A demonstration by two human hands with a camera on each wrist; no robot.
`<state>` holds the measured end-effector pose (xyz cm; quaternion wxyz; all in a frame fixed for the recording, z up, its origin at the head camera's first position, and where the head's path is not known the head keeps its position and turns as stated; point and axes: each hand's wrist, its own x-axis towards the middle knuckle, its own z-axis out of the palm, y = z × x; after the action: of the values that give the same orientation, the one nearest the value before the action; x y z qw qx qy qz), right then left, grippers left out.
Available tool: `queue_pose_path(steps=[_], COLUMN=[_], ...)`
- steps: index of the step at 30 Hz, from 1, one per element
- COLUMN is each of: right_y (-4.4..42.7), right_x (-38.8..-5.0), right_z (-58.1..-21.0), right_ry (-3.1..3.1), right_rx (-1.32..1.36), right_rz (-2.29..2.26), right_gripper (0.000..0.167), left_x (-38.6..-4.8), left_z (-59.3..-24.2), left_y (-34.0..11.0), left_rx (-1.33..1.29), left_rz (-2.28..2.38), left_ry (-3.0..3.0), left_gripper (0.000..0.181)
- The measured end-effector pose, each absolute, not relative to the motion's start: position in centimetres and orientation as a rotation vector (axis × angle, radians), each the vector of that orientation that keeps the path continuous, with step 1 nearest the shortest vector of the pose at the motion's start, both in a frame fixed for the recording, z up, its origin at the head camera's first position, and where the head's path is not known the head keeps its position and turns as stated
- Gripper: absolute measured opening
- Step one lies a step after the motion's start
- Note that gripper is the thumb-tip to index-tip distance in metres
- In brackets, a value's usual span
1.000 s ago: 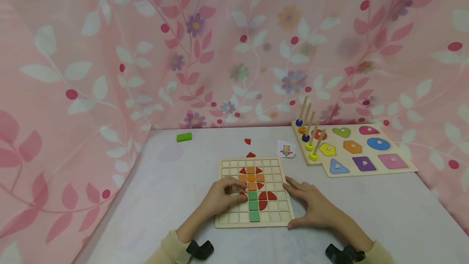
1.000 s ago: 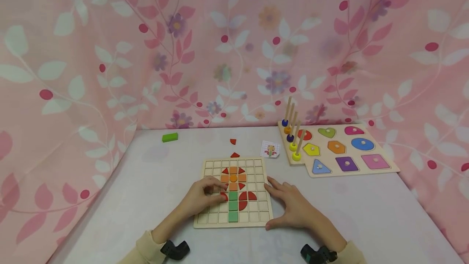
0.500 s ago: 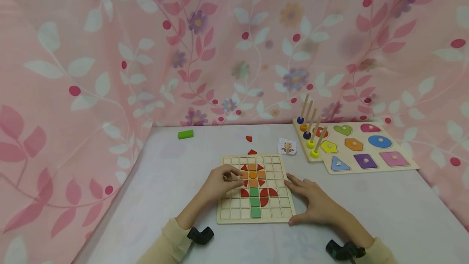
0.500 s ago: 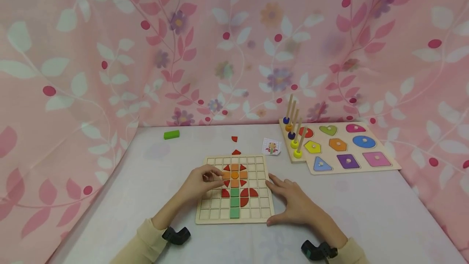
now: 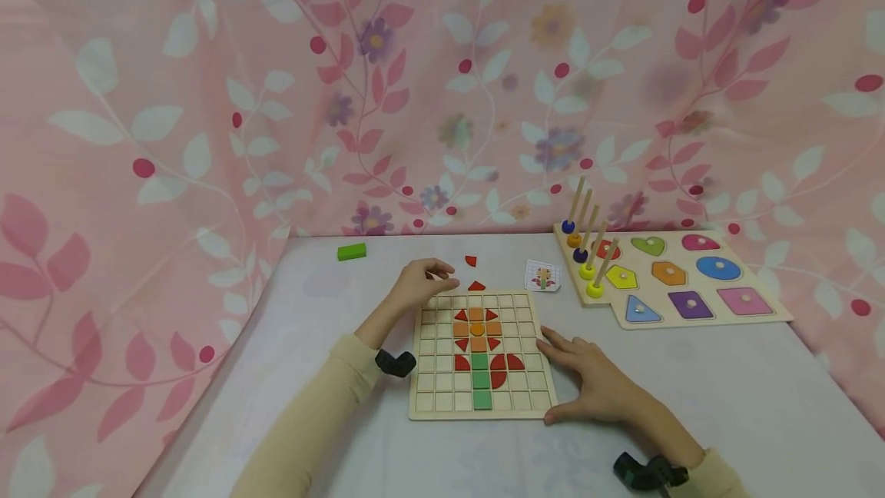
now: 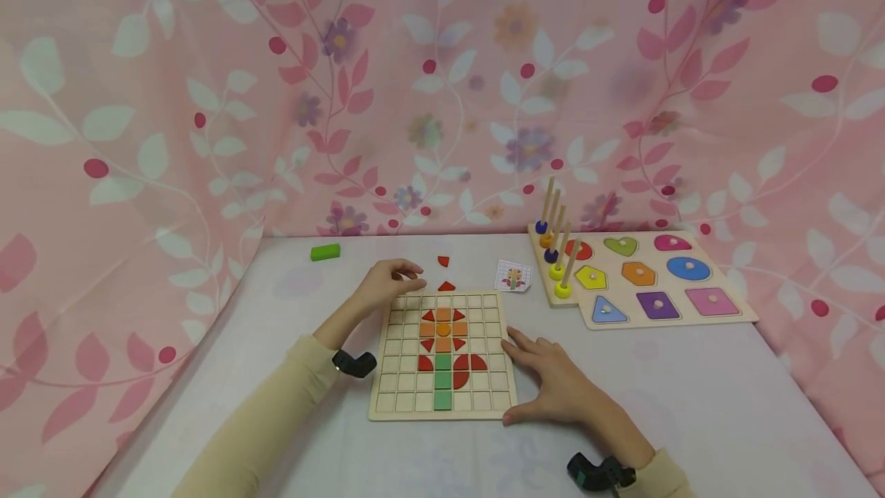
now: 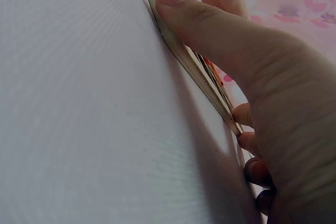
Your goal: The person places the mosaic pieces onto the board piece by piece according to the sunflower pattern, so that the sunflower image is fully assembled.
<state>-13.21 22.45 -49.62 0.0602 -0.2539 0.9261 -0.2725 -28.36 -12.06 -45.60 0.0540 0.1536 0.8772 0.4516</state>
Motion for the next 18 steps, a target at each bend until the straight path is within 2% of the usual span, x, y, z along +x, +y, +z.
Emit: queue_pose_path(steps=[10,14,18], right_y=[22.6,22.5,22.5], right_x=[-12.8,-13.0,-13.3], right_z=[-49.5,-49.6,-49.6], right_ry=[2.806,2.804,2.799], right_rx=[-0.798,-0.796,-0.765], right_rz=[-0.848,-0.860,-0.858], right_gripper=[0.117,0.116,0.118], left_x=[-32.5,-33.3,-33.7], left_z=[-45.5,-45.6,-46.0], left_y=[-8.7,-7.5,-6.5], left_rx=[0.426,0.394,0.322], left_rz=[1.141,1.051,1.034], left_ry=[2.701,2.781,2.875], left_gripper=[0.034,0.040,0.034])
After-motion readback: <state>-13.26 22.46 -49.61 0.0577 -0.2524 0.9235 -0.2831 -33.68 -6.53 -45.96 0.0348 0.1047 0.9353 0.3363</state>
